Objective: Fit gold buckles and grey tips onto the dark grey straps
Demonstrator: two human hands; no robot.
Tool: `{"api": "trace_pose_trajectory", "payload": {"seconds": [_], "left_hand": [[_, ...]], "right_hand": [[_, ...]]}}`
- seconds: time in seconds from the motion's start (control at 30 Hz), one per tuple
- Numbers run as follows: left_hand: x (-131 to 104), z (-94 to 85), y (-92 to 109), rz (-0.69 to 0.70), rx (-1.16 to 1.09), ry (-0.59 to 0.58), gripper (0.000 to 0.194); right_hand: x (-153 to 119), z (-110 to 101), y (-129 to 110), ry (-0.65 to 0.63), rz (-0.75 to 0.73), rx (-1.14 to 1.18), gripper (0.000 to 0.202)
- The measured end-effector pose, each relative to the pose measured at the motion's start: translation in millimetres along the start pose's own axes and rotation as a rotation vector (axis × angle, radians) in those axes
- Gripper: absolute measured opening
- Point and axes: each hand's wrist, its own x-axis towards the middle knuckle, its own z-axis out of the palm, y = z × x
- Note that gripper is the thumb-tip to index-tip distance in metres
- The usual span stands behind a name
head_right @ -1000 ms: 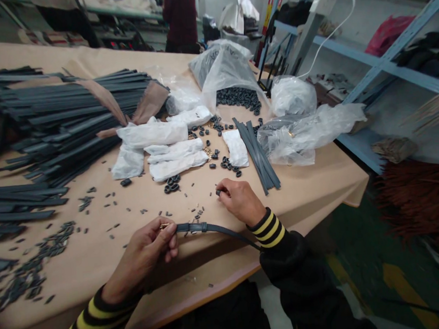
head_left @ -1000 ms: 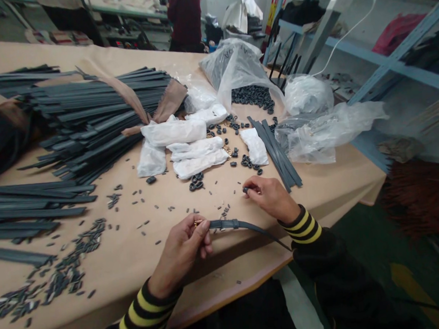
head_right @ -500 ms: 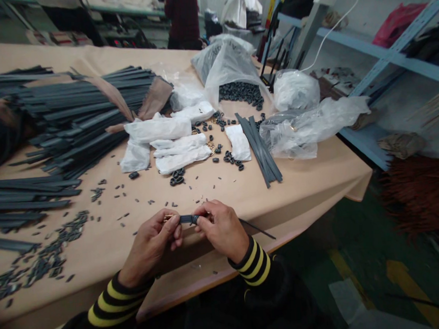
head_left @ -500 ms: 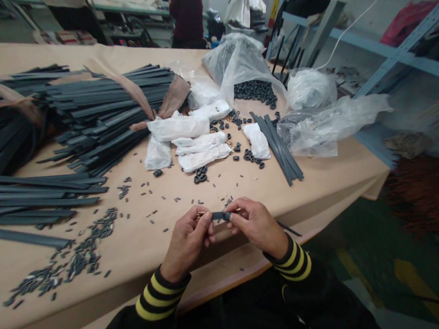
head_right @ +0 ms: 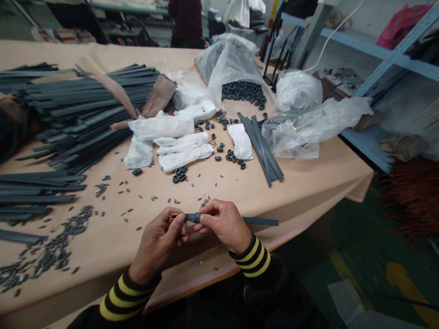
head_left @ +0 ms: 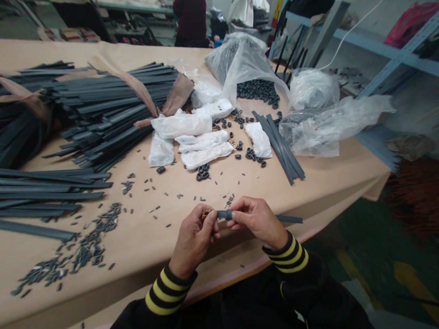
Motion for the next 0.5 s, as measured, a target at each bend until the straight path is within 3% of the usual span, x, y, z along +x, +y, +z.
{"api": "trace_pose_trajectory", "payload": {"seconds": [0.37,0.5], "left_hand": [[-0.2,4.9,-7.9,0.068,0.066,0.056,0.013],[-1.2,4.7,-8.1,0.059,0.049,0.028,0.014]], "right_hand": [[-5.5,1.0,-2.6,0.016,-0.01,-0.055,0.027],[-6.2,0.5,-0.4,0.02,-0.048,-0.068,0.026]]}}
